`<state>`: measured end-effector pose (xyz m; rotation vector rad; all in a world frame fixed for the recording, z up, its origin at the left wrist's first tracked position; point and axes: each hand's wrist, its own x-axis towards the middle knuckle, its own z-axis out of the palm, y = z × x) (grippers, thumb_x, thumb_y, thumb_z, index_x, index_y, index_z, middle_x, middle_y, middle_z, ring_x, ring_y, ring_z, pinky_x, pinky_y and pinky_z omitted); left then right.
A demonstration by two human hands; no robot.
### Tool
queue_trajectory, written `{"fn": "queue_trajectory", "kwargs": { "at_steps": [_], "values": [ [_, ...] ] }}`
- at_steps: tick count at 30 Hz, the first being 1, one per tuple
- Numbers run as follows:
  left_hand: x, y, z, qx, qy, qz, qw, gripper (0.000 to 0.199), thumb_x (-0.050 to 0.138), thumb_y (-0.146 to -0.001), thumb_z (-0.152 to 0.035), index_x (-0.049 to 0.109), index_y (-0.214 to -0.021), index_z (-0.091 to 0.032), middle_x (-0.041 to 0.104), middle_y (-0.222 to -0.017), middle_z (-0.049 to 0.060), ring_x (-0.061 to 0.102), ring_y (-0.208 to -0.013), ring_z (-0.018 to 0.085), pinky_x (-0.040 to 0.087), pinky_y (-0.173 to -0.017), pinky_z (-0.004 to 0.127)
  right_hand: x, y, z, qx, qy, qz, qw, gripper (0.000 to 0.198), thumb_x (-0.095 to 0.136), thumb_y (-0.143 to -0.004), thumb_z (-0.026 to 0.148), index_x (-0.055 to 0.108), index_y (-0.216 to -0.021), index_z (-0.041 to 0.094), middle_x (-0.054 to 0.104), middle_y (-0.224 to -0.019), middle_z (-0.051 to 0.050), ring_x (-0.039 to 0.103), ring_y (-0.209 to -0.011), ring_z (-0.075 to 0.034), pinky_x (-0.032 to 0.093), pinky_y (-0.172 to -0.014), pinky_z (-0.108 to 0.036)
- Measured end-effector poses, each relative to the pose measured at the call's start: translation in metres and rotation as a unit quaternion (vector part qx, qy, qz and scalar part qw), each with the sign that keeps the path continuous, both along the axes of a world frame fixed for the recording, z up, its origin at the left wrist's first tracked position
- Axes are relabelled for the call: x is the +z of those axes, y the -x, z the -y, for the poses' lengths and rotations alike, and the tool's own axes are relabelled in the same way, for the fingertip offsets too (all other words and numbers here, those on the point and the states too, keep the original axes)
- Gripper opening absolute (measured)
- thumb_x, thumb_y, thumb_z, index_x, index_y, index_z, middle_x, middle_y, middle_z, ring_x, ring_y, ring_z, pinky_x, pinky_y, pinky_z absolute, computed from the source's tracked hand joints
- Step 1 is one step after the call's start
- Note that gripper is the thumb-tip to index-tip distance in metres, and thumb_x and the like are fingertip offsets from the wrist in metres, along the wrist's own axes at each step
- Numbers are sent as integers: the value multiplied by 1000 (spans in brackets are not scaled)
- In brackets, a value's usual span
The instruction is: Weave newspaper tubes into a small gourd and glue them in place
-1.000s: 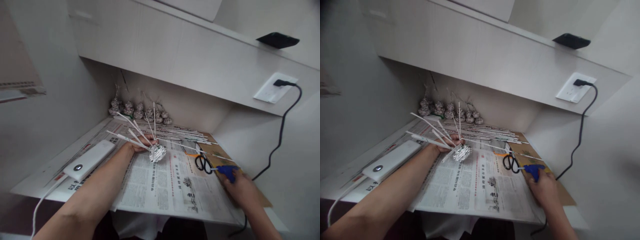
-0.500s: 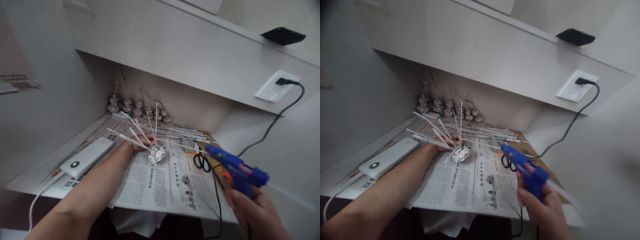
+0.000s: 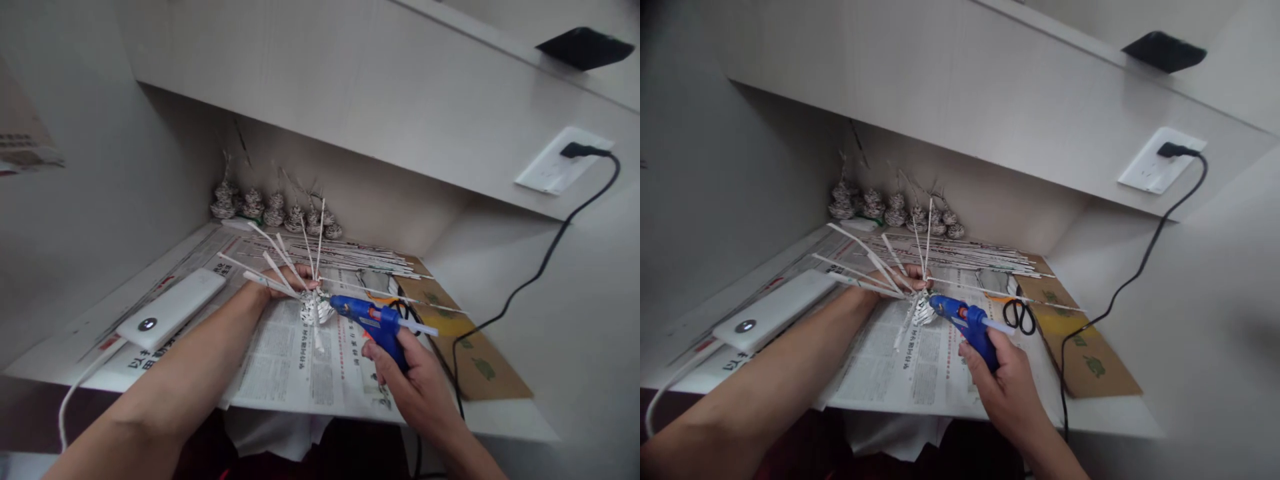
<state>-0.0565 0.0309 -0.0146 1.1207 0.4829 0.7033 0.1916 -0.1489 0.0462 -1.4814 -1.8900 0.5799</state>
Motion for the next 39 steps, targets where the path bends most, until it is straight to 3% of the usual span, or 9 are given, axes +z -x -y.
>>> {"fn": "queue_trajectory", "kwargs": {
  "at_steps": [10, 14, 21, 28, 39],
  "values": [
    [1, 0, 1, 8, -3, -13, 1000, 42, 90, -49, -30, 64, -75, -9, 64, -69, 1, 55, -62, 10, 38, -61, 22, -5, 3, -4, 0, -47, 47, 998, 19, 56, -87, 39, 60, -86, 20, 65, -66, -2, 61, -60, -17, 44, -50, -24],
    [1, 0, 0, 6, -5, -15, 1000, 40, 89, -50, -28, 65, -75, -9, 64, -68, 1, 54, -62, 10, 38, -61, 22, -7, 3, -5, 1, -54, 59, 997, 22, 56, -88, 39, 62, -98, 21, 65, -66, -2, 62, -61, -18, 45, -51, -25],
    [0, 0, -1, 12, -1, -16, 1000, 42, 90, -48, -29, 65, -75, -10, 66, -69, 2, 57, -61, 10, 39, -59, 21, -11, 4, -6, 24, -69, 67, 995, 32, 56, -89, 36, 58, -117, 21, 70, -92, -7, 66, -78, -21, 52, -68, -29],
    [-3, 0, -3, 21, -1, -3, 1000, 38, 88, -52, -25, 65, -77, -9, 66, -68, 2, 56, -59, 10, 40, -58, 21, -6, 10, -10, 74, -52, 45, 995, 37, 53, -90, 31, 54, -125, 22, 67, -114, -9, 65, -99, -22, 52, -85, -33],
    [-6, -1, -7, 24, -9, 3, 1000, 38, 89, -50, -27, 67, -76, -9, 67, -68, 3, 57, -59, 10, 39, -58, 21, -12, 9, -12, 74, -74, 88, 991, 28, 47, -93, 31, 49, -121, 23, 61, -113, -10, 60, -104, -22, 48, -90, -38]
  ]
}}
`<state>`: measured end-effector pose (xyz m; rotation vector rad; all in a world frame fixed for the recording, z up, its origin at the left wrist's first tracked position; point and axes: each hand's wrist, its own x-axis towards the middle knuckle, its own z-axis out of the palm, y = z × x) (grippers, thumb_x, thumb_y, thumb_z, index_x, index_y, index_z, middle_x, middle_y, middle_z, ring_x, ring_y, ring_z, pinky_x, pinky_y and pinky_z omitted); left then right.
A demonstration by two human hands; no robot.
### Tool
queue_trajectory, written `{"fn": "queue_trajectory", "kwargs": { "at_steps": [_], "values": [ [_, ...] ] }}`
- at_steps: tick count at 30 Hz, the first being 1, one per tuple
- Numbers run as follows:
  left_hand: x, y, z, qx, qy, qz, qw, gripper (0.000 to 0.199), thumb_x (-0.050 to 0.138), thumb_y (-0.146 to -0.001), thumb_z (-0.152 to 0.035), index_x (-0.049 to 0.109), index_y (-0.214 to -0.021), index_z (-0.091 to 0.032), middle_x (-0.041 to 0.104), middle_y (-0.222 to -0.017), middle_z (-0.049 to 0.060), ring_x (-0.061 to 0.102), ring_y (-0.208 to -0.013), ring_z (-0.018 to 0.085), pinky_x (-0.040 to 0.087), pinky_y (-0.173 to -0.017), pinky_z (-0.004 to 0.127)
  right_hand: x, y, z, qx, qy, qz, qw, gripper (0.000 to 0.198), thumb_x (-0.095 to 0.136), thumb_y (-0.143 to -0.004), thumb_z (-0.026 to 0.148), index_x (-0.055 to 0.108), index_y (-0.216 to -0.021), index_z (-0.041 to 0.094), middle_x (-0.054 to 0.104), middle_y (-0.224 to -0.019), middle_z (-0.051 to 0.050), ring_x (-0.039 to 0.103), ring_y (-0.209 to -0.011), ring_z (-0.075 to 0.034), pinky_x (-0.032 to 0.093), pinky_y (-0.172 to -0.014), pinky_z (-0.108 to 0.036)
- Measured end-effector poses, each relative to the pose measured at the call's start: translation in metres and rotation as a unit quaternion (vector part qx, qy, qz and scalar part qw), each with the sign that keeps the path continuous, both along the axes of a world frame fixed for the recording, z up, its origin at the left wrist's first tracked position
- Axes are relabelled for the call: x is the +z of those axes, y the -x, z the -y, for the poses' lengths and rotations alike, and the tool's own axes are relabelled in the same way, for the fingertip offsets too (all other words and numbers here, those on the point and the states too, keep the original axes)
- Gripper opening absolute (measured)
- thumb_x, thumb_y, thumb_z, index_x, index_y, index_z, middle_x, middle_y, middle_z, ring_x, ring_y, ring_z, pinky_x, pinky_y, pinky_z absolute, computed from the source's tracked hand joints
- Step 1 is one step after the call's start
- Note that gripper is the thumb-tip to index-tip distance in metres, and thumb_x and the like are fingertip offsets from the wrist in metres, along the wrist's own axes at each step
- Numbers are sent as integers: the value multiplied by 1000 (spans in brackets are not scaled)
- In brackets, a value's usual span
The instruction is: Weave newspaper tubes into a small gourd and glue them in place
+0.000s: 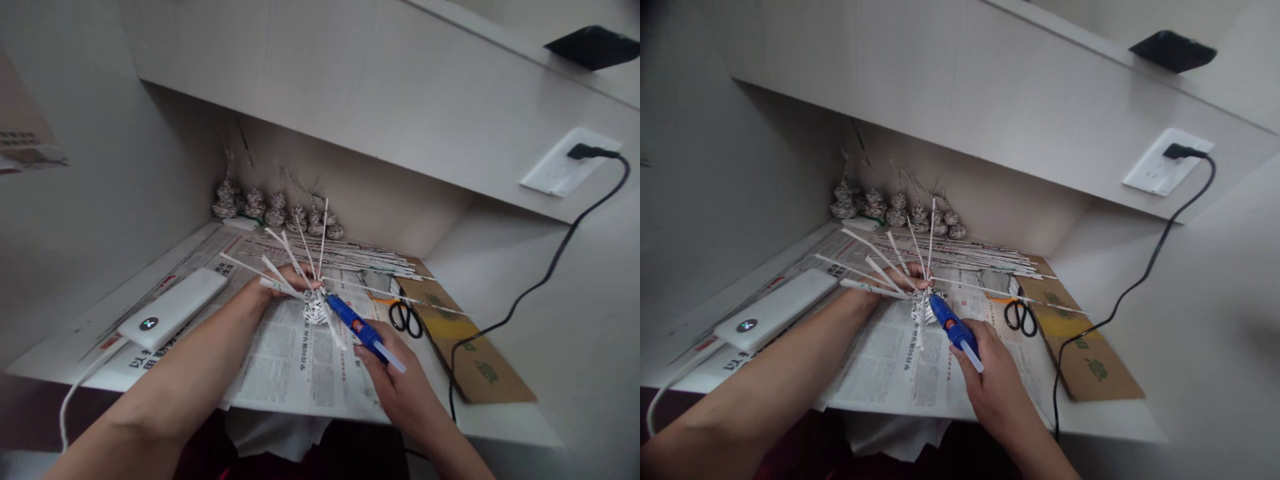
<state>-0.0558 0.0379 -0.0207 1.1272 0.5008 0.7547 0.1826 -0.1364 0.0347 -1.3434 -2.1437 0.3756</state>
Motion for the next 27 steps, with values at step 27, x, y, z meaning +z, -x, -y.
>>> {"fn": "queue_trajectory", "kwargs": {
  "at_steps": [27],
  "values": [
    [10, 0, 8, 18, 0, -53, 998, 40, 89, -48, -28, 64, -73, -9, 65, -65, 0, 53, -59, 10, 34, -60, 24, 0, 6, -4, -53, 25, 50, 997, 16, 40, -95, 34, 49, -94, 21, 53, -96, -7, 54, -86, -21, 44, -79, -35]
  ]
}}
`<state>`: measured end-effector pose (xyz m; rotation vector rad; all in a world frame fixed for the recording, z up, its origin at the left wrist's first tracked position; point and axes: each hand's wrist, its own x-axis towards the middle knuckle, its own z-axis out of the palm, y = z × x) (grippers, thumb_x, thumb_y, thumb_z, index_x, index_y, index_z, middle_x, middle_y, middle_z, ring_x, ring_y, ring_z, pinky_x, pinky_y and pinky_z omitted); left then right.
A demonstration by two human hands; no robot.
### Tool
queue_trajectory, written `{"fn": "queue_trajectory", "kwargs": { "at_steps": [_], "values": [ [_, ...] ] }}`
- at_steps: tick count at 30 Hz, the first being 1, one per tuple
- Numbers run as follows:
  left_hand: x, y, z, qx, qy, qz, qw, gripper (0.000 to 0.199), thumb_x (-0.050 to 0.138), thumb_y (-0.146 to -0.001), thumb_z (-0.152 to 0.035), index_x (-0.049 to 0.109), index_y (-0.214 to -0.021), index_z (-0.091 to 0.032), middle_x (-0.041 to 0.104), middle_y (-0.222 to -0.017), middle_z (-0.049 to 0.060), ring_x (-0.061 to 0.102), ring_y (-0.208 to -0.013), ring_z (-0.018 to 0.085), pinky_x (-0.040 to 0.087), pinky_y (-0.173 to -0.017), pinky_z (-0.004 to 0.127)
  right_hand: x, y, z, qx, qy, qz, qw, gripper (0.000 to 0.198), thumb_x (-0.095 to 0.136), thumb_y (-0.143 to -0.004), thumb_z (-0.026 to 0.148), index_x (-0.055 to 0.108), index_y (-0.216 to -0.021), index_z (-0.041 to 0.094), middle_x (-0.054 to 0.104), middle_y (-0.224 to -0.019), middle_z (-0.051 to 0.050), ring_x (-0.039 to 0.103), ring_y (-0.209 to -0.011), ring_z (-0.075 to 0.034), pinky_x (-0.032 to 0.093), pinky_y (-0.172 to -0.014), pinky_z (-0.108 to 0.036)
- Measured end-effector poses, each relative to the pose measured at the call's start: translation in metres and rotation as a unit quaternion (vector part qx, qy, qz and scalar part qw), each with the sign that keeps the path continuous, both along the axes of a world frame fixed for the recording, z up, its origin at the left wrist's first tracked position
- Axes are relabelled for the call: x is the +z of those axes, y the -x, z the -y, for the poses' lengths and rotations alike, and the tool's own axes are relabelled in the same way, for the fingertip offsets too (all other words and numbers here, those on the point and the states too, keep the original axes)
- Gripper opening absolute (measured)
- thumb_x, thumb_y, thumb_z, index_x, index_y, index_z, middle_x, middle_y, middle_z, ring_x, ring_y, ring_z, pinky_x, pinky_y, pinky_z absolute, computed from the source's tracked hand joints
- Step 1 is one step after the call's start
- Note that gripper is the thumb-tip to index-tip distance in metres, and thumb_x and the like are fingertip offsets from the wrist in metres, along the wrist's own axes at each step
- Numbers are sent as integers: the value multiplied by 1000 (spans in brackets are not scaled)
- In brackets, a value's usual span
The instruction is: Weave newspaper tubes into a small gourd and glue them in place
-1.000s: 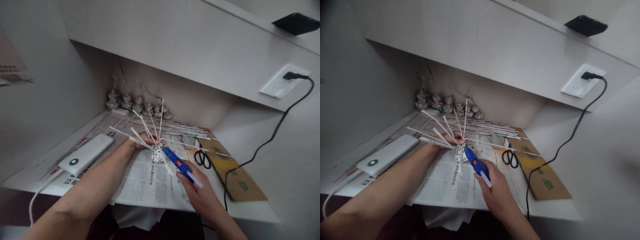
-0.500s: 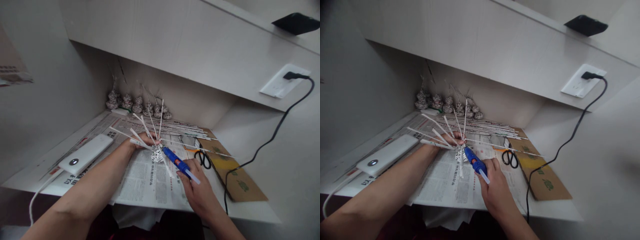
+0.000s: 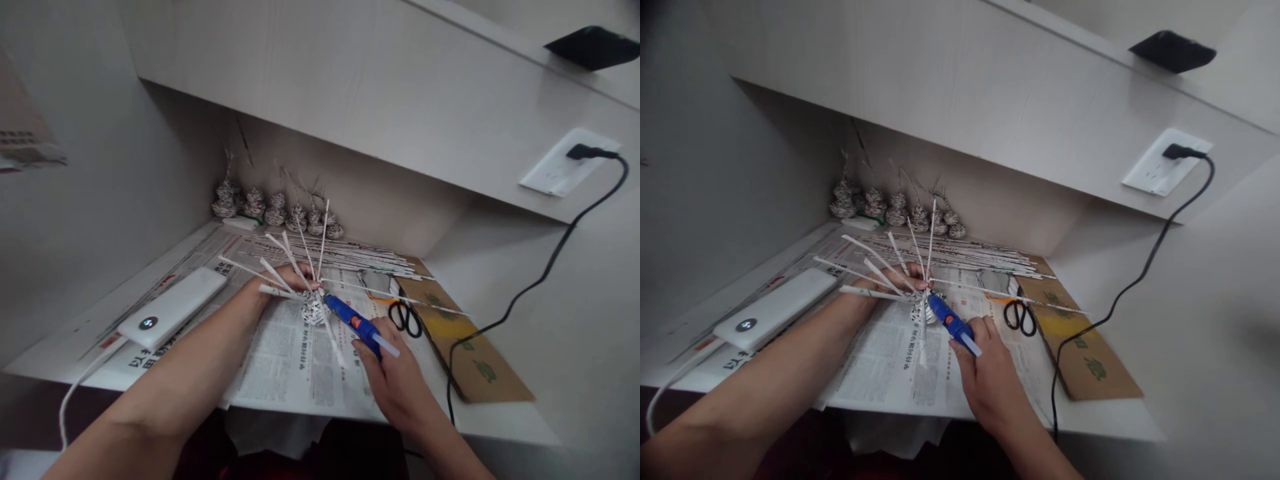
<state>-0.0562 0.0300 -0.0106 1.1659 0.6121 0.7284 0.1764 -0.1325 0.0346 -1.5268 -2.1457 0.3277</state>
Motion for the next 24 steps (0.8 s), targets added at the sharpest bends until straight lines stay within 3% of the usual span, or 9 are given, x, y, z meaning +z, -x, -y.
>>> {"fn": "queue_trajectory", "kwargs": {
  "at_steps": [4, 7, 9, 12, 15, 18, 21, 24],
  "values": [
    [5, -1, 5, -4, 1, -5, 1000, 32, 84, -55, -23, 62, -74, -11, 64, -65, -1, 54, -61, 11, 35, -63, 25, 7, -4, -1, -2, 43, -42, 998, 23, 42, -95, 42, 52, -92, 21, 56, -91, -6, 54, -86, -21, 43, -80, -35],
    [7, -1, 8, -11, 0, -6, 1000, 33, 84, -56, -25, 62, -76, -11, 64, -65, -2, 53, -60, 12, 34, -63, 25, 12, -8, -4, -20, 125, -121, 984, 29, 47, -91, 50, 51, -88, 21, 55, -82, -3, 52, -75, -17, 44, -69, -31],
    [7, 0, 9, -20, -4, -6, 1000, 35, 85, -55, -27, 62, -76, -11, 63, -65, -2, 52, -60, 12, 34, -63, 25, 13, -12, -10, -17, 228, -221, 948, 32, 49, -89, 53, 49, -90, 21, 50, -73, 2, 45, -59, -11, 38, -54, -24],
    [7, 0, 12, -31, -11, -2, 999, 36, 85, -54, -29, 62, -76, -12, 64, -66, -3, 52, -61, 11, 34, -64, 24, 13, -19, -20, -14, 371, -355, 858, 35, 53, -86, 56, 45, -90, 22, 41, -65, 7, 29, -43, -4, 19, -39, -18],
    [8, 0, 13, -41, -17, -2, 999, 36, 85, -55, -30, 62, -77, -12, 64, -67, -2, 52, -61, 12, 34, -64, 24, 10, -29, -29, -6, 442, -420, 793, 35, 56, -85, 55, 45, -86, 22, 43, -65, 7, 27, -39, -2, 13, -37, -17],
    [8, 0, 12, -43, -23, 1, 999, 35, 84, -56, -29, 62, -77, -11, 64, -68, -2, 53, -63, 12, 34, -64, 25, 7, -38, -29, 4, 484, -439, 757, 34, 56, -86, 54, 48, -85, 21, 43, -64, 6, 27, -38, -2, 11, -36, -17],
    [7, 0, 7, -32, -28, 10, 999, 36, 84, -56, -30, 62, -77, -11, 64, -68, -2, 52, -64, 12, 34, -65, 24, 5, -44, -24, 15, 495, -440, 749, 34, 56, -86, 53, 52, -86, 20, 43, -63, 6, 26, -37, -1, 12, -35, -18],
    [5, 1, 3, -20, -33, 17, 999, 37, 84, -57, -31, 61, -78, -12, 63, -67, -2, 52, -63, 11, 34, -65, 25, 1, -54, -19, -7, 409, -460, 788, 37, 58, -84, 55, 53, -82, 19, 45, -62, 6, 32, -39, -3, 20, -37, -19]
  ]
}}
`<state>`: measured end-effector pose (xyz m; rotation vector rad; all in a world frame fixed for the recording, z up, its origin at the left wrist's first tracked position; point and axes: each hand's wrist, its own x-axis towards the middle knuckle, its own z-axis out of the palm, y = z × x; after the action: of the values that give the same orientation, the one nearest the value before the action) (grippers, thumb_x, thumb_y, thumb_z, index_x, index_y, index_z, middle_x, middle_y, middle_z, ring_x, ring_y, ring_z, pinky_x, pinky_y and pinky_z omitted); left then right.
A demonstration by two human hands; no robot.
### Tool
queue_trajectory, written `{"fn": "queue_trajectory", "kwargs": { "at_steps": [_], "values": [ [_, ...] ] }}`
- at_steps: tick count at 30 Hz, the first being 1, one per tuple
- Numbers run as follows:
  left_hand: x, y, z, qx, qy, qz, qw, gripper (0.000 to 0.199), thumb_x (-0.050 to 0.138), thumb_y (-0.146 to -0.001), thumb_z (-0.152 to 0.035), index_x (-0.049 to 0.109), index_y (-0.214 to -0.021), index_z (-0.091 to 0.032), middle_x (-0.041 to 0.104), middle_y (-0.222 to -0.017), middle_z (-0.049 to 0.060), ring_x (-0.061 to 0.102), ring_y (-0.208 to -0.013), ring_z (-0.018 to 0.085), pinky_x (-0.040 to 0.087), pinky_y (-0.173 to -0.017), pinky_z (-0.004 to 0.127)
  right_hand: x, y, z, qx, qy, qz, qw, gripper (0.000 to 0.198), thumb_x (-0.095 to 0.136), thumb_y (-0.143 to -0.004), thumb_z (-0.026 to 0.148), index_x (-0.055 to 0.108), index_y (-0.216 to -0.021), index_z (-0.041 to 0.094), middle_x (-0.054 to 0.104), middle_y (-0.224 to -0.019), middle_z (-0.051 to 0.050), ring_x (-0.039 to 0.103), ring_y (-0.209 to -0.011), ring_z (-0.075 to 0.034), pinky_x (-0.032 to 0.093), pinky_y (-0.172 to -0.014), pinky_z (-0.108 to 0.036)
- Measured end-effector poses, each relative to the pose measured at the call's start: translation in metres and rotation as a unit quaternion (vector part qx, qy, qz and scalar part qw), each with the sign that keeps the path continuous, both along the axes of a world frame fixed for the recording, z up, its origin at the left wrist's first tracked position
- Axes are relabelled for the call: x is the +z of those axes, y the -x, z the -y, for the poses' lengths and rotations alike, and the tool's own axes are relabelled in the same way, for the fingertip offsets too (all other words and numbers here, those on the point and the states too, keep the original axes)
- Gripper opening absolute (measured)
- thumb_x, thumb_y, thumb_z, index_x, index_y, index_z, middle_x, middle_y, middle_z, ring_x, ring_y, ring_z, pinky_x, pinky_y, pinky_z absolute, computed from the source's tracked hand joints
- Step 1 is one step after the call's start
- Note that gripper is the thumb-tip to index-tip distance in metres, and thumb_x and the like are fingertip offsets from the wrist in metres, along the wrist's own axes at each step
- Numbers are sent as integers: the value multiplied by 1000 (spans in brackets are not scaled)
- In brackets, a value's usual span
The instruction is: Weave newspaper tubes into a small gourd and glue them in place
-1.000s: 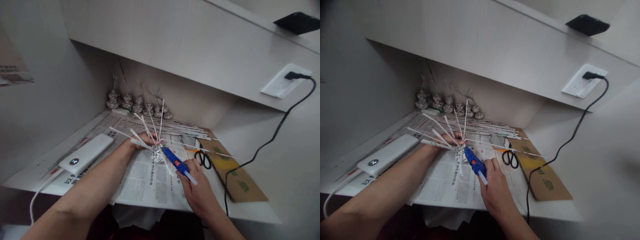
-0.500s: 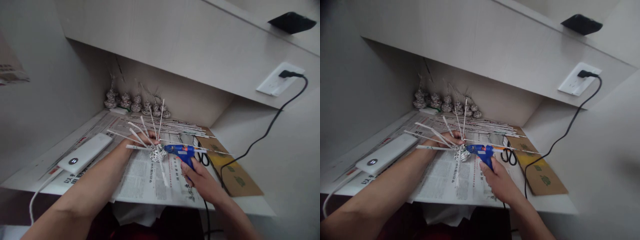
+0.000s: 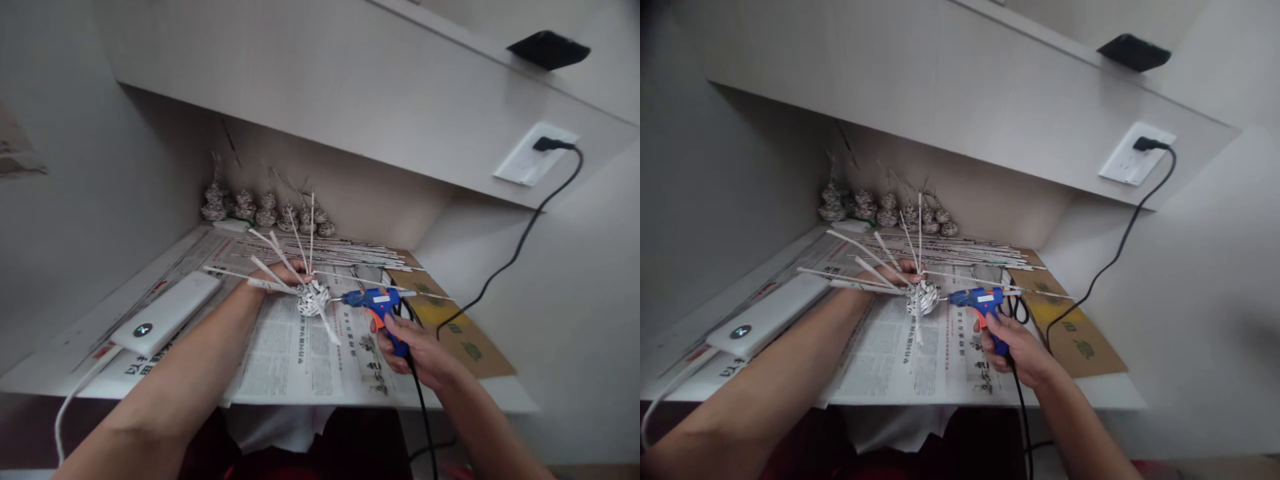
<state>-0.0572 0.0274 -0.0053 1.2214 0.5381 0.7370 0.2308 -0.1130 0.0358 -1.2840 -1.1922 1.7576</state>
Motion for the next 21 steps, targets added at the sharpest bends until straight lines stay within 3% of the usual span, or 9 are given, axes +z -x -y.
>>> {"fn": "queue_trajectory", "kwargs": {
  "at_steps": [3, 6, 8, 10, 12, 15, 18, 21],
  "values": [
    [-1, 2, -3, 37, 11, 2, 999, 38, 85, -56, -30, 60, -79, -12, 62, -65, -2, 52, -62, 12, 34, -65, 26, -7, -21, -3, -114, -107, 70, 985, 40, 63, -79, 57, 54, -84, 19, 51, -64, 3, 48, -51, -8, 38, -48, -21],
    [-1, 5, -5, 73, 19, -6, 997, 42, 86, -54, -31, 62, -82, -12, 64, -69, -1, 53, -66, 13, 35, -68, 26, -16, -56, -9, -238, -186, 170, 938, 42, 64, -75, 59, 55, -92, 21, 61, -75, -1, 60, -71, -16, 49, -68, -29],
    [-2, 6, -6, 82, 14, -11, 996, 41, 86, -54, -34, 63, -80, -13, 64, -70, -1, 52, -67, 12, 35, -68, 25, -20, -84, -10, -320, -229, 286, 874, 41, 56, -79, 57, 57, -97, 21, 66, -85, -6, 63, -82, -21, 49, -74, -33],
    [-3, 6, -7, 74, 16, -17, 997, 41, 86, -53, -37, 63, -77, -14, 64, -69, -2, 52, -67, 12, 35, -68, 23, -20, -111, -6, -348, -250, 468, 773, 38, 50, -83, 52, 59, -103, 20, 67, -91, -9, 63, -87, -25, 48, -75, -35],
    [-4, 5, -7, 56, 18, -23, 998, 38, 85, -54, -36, 63, -77, -15, 65, -70, -4, 53, -69, 11, 34, -70, 22, -19, -133, 0, -307, -235, 616, 686, 41, 45, -87, 47, 57, -116, 20, 69, -96, -11, 64, -88, -28, 46, -74, -36],
    [-5, 5, -7, 40, 17, -26, 999, 29, 81, -61, -33, 64, -80, -18, 67, -71, -9, 53, -73, 10, 32, -73, 21, -21, -154, 8, -225, -199, 732, 612, 42, 39, -92, 43, 54, -122, 18, 69, -102, -15, 65, -88, -29, 44, -71, -35],
    [-5, 6, -7, 33, 8, -27, 999, 22, 78, -65, -32, 66, -79, -19, 67, -71, -10, 52, -73, 9, 31, -72, 20, -29, -163, 3, -203, -187, 771, 573, 45, 38, -94, 41, 52, -127, 13, 68, -105, -19, 65, -91, -28, 44, -74, -35],
    [-7, 6, -5, 13, 8, -36, 999, 18, 77, -67, -30, 68, -79, -19, 68, -73, -6, 54, -73, 12, 34, -72, 22, -38, -170, -11, -179, -190, 782, 566, 48, 34, -96, 35, 49, -131, 6, 66, -110, -22, 65, -97, -29, 45, -83, -36]
  ]
}}
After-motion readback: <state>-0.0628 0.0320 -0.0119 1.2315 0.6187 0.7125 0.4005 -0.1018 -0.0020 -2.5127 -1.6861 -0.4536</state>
